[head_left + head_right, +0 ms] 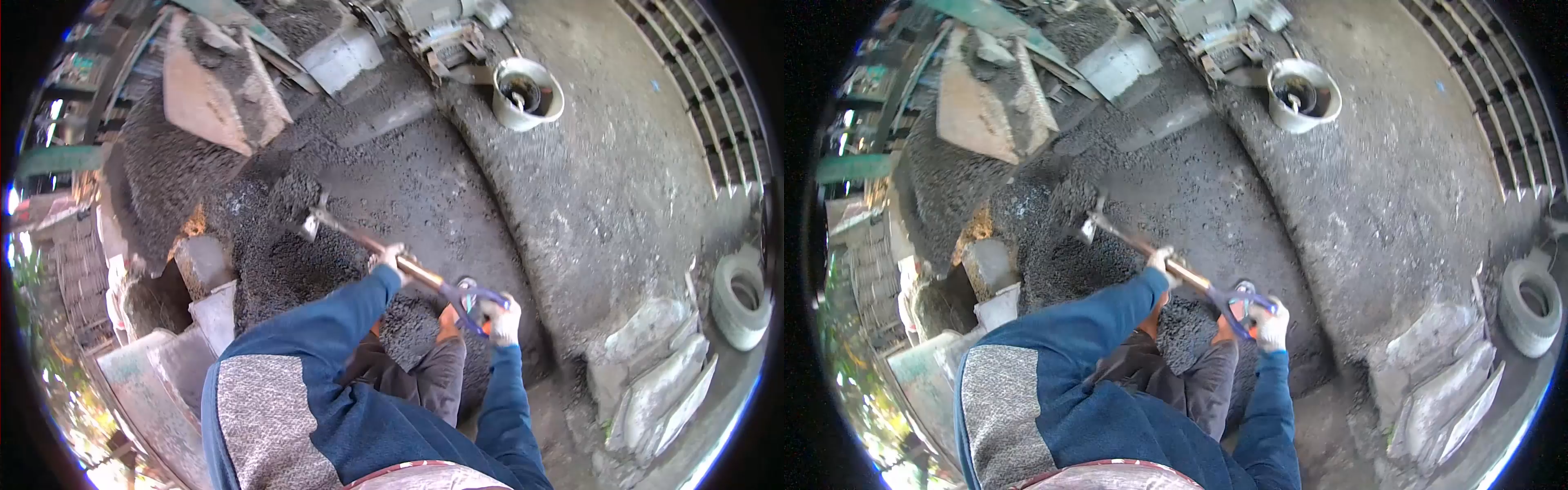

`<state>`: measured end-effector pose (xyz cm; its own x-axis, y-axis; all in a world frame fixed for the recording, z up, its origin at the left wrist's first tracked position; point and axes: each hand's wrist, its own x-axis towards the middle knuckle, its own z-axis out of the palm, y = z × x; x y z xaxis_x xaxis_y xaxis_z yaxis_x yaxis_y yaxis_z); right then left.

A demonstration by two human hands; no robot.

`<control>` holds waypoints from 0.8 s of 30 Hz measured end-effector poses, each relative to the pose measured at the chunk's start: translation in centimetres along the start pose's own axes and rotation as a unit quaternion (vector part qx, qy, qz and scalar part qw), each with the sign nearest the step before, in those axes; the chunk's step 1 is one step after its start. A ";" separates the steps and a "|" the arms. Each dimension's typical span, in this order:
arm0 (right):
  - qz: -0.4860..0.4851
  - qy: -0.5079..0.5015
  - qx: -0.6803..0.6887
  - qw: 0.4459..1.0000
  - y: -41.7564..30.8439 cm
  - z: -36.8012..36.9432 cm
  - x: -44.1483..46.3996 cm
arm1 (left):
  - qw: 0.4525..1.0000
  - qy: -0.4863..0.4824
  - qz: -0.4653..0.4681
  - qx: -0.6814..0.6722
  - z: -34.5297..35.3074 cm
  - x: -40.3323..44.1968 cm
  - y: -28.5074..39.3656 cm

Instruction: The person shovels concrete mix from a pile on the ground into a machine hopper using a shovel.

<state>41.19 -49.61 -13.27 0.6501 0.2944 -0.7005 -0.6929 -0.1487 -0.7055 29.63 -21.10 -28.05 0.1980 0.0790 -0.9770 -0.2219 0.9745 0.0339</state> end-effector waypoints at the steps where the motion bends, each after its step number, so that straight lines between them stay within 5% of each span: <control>1: -0.009 0.001 -0.004 1.000 -0.7 -2.1 -1.6 | 1.000 -0.015 0.016 -0.020 -0.4 -3.4 -2.0; 5: 0.027 -0.031 -0.062 0.997 -3.9 -11.2 -7.8 | 0.993 -0.024 -0.102 -0.059 -2.5 -16.0 -6.7; 7: 0.054 -0.018 -0.035 0.998 -6.7 -14.2 -9.9 | 0.997 -0.036 0.002 -0.065 -4.9 -17.2 -7.2; 9: 0.046 0.007 -0.083 0.995 -9.4 -16.5 -10.9 | 0.976 -0.046 0.045 -0.208 -7.4 -18.5 -3.8; 10: 0.036 -0.003 -0.106 0.994 -10.6 -17.3 -11.5 | 0.992 0.000 0.032 -0.120 -8.4 -17.9 -3.8; 12: 0.030 -0.001 -0.152 0.988 -13.1 -18.0 -12.4 | 0.999 -0.019 0.048 -0.008 -16.5 -3.7 -6.0; 13: 0.034 0.014 -0.175 0.984 -14.6 -18.1 -13.0 | 1.000 -0.028 0.011 0.010 -15.8 -5.8 -7.2; 14: 0.054 0.012 -0.185 0.981 -16.1 -17.9 -13.5 | 0.990 0.097 0.097 -0.025 -14.8 -5.3 -9.5; 15: 0.043 0.010 -0.188 0.981 -17.1 -17.5 -14.4 | 0.994 0.106 -0.004 -0.038 -15.4 -7.2 -9.6; 19: 0.038 0.018 -0.194 0.980 -17.2 -18.7 -13.4 | 0.983 0.171 0.001 -0.068 -12.1 -13.3 -8.9; 23: -0.022 -0.001 -0.172 0.985 -15.1 -17.1 -11.3 | 0.984 -0.006 0.151 -0.098 -11.4 -14.4 -3.5; 24: -0.044 0.004 -0.157 0.987 -13.5 -16.5 -9.9 | 0.976 -0.020 0.159 -0.145 -9.2 -20.2 -1.4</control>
<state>49.31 -66.08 1.41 0.7069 0.3131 -0.6343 -0.5028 -0.4083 -0.7619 17.19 -25.95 -10.28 0.1105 0.3818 -0.9176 -0.5376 0.7995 0.2679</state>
